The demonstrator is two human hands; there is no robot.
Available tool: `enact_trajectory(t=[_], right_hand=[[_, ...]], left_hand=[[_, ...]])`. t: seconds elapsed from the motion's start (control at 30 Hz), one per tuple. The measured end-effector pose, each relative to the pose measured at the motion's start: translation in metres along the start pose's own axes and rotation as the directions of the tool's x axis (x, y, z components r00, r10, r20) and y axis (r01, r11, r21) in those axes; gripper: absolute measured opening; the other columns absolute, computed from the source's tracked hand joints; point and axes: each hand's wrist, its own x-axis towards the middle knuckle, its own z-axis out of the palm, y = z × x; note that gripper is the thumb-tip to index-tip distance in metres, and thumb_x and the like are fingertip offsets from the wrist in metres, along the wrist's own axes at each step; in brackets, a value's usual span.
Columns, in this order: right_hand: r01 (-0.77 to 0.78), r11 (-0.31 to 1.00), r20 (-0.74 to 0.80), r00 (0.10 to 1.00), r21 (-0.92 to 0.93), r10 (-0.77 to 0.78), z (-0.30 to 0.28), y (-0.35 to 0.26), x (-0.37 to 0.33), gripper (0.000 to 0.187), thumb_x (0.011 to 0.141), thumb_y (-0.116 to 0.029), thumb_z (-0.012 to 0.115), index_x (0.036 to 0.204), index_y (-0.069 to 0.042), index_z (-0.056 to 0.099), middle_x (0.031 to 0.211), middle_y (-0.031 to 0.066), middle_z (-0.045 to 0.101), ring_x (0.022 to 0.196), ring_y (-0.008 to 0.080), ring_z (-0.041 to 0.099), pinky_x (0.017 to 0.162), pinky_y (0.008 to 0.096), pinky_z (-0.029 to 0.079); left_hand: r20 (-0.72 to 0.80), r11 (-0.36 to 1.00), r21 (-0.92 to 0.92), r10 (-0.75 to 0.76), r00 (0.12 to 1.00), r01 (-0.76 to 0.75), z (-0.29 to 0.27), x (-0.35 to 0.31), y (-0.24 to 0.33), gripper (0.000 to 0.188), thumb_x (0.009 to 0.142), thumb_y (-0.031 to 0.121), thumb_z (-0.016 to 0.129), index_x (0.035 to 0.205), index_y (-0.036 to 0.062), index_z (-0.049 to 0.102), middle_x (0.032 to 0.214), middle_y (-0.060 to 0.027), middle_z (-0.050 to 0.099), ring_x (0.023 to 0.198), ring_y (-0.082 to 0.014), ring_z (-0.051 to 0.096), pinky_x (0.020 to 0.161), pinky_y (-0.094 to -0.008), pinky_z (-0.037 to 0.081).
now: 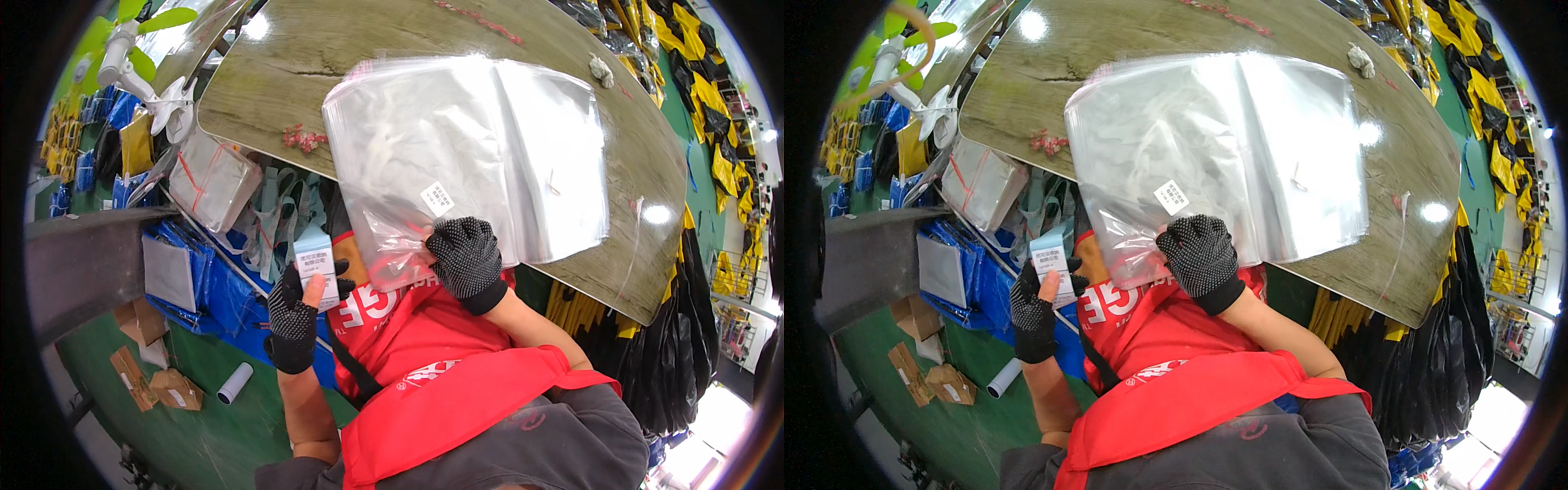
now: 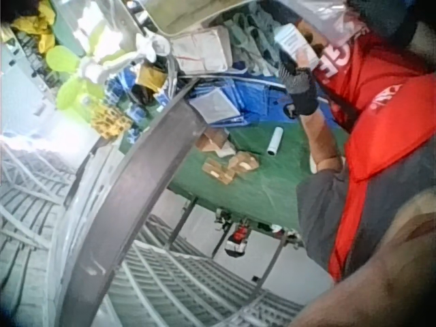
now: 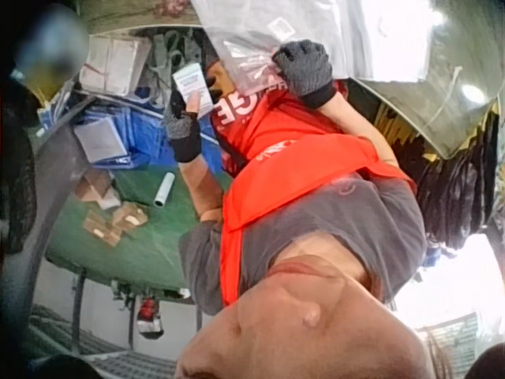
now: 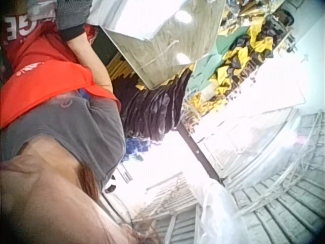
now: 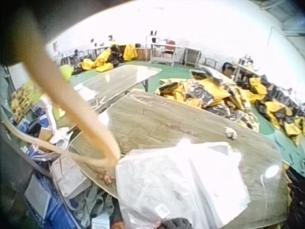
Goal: The person repeatedly applies small rectangular labels to clear plastic pouches on a workbench. They peel labels from a sheet, place them on the pouches, and smooth them down. The pouches remain on the table throughout.
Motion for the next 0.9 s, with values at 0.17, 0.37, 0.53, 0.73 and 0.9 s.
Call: enact_trajectory(t=[0.17,0.37,0.53,0.73,0.9], right_hand=[[-0.129,0.935,-0.036,0.988,0.332,0.149,-0.018,0.003,0.002,0.017,0.083,-0.017,0.061,0.093,-0.006,0.068,0.086,0.0105,0.064,0.079,0.0302,0.059,0.073,0.0387,0.047],[-0.559,0.424,0.252,0.767,0.712,0.590,-0.055,0.015,-0.013,0.015,0.090,-0.013,0.060,0.092,0.000,0.067,0.081,0.0047,0.066,0.073,0.0090,0.058,0.068,0.0238,0.047],[-0.405,0.170,0.014,0.413,0.898,0.911,-0.067,0.033,-0.029,0.029,0.093,-0.027,0.056,0.099,0.001,0.062,0.074,0.0073,0.062,0.060,0.0153,0.060,0.057,0.0266,0.048],[-0.517,0.825,-0.892,0.228,0.228,0.390,-0.084,0.057,-0.057,0.040,0.094,-0.029,0.051,0.122,0.000,0.049,0.110,0.0144,0.054,0.099,0.0256,0.056,0.084,0.0372,0.047],[-0.107,0.515,-0.067,0.950,0.850,0.306,-0.074,-0.040,0.007,0.056,0.076,-0.008,0.073,0.126,0.000,0.049,0.111,0.0112,0.059,0.099,0.0202,0.059,0.085,0.0293,0.047]], left_hand=[[0.126,0.998,-0.059,0.032,0.992,-0.025,0.018,0.006,0.000,0.034,0.093,0.014,0.051,0.123,-0.0021,0.051,0.106,-0.0155,0.064,0.089,-0.0218,0.065,0.080,-0.0320,0.052],[0.205,0.982,0.159,0.072,0.976,-0.106,0.031,0.019,-0.020,0.034,0.096,0.015,0.047,0.125,-0.0029,0.047,0.110,-0.0146,0.061,0.096,-0.0211,0.063,0.084,-0.0317,0.050],[0.006,0.975,-0.107,0.197,0.980,-0.195,0.021,0.012,0.004,0.035,0.096,0.018,0.049,0.124,-0.0020,0.046,0.106,-0.0167,0.063,0.090,-0.0267,0.066,0.077,-0.0335,0.053],[0.077,0.983,-0.141,0.130,0.989,-0.118,0.031,0.002,0.018,0.032,0.095,0.016,0.049,0.122,0.0002,0.047,0.102,-0.0162,0.064,0.083,-0.0248,0.067,0.072,-0.0330,0.054],[0.261,0.996,-0.034,0.089,0.961,-0.083,0.066,-0.010,0.023,0.033,0.095,0.017,0.051,0.122,-0.0033,0.048,0.106,-0.0146,0.063,0.091,-0.0191,0.063,0.084,-0.0301,0.049]])
